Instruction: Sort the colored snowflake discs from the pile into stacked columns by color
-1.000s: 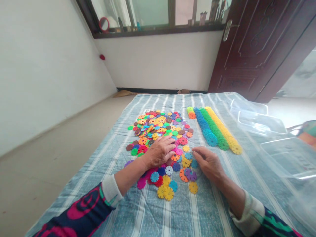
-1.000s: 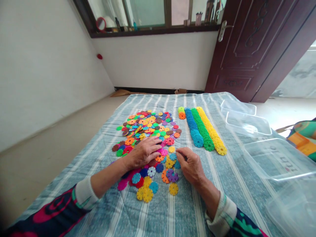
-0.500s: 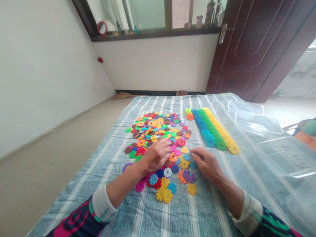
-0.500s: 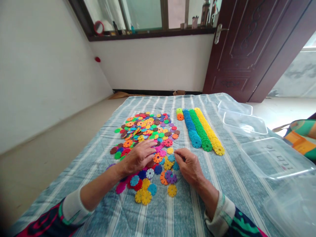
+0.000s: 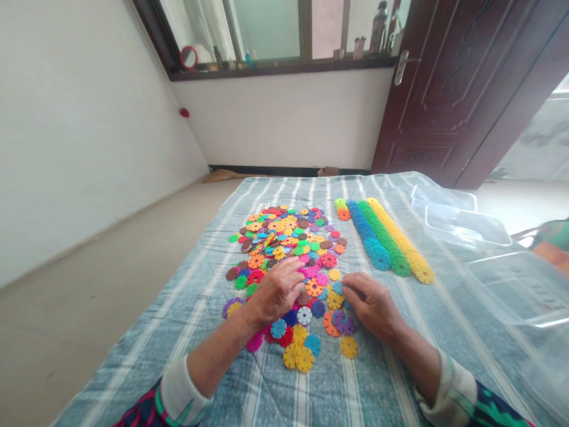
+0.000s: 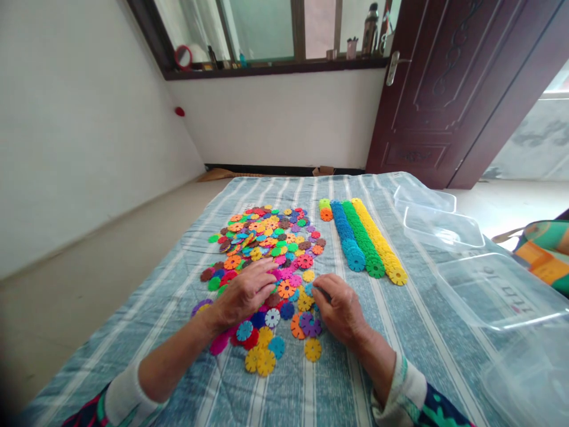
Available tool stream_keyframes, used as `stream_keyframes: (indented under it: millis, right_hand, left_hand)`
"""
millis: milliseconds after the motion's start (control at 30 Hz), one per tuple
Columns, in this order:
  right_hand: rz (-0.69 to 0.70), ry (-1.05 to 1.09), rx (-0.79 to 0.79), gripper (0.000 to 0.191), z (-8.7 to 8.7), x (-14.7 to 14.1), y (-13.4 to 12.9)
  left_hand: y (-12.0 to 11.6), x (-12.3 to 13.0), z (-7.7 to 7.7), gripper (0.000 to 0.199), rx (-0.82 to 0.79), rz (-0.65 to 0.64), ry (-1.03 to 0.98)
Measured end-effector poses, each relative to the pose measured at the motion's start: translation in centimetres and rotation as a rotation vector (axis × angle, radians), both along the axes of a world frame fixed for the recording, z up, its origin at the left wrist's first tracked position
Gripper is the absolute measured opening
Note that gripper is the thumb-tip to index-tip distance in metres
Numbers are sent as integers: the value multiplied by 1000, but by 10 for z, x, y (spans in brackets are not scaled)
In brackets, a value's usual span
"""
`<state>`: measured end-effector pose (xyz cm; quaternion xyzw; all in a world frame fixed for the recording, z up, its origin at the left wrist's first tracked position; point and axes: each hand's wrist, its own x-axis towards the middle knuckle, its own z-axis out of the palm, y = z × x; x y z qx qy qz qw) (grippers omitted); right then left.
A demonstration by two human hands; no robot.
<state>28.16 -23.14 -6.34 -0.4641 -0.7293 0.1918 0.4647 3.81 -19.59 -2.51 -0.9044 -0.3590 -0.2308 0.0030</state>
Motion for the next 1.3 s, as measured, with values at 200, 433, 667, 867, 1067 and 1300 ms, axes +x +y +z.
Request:
stream_keyframes:
  millis: [200,433,667,867,1067,1300]
  right_hand:
    - [15,-132,83,13,-9,-2,-1]
    - [12,-188,134,13,-10,-6,-2]
    - [22,-234,166,14,-8,-11,-3]
    - [29,-243,170,15,-6,-13,-2]
    - [30,-239,161,15,-6,-14,-1]
    - [25,-233,130,12,-7,-16,2]
  left_hand:
    - [-8,5,-1,18,-12,-11,-6]
    - [-13,5,-11,12,-37,37,24]
    - [-15,4,-11,14,-18,49,-5]
    - [-13,2,-13,15,-8,38,-16]
    - [-8,0,-29,17,45,49,-101]
    - [-3,-3,-28,20,79,37,-75]
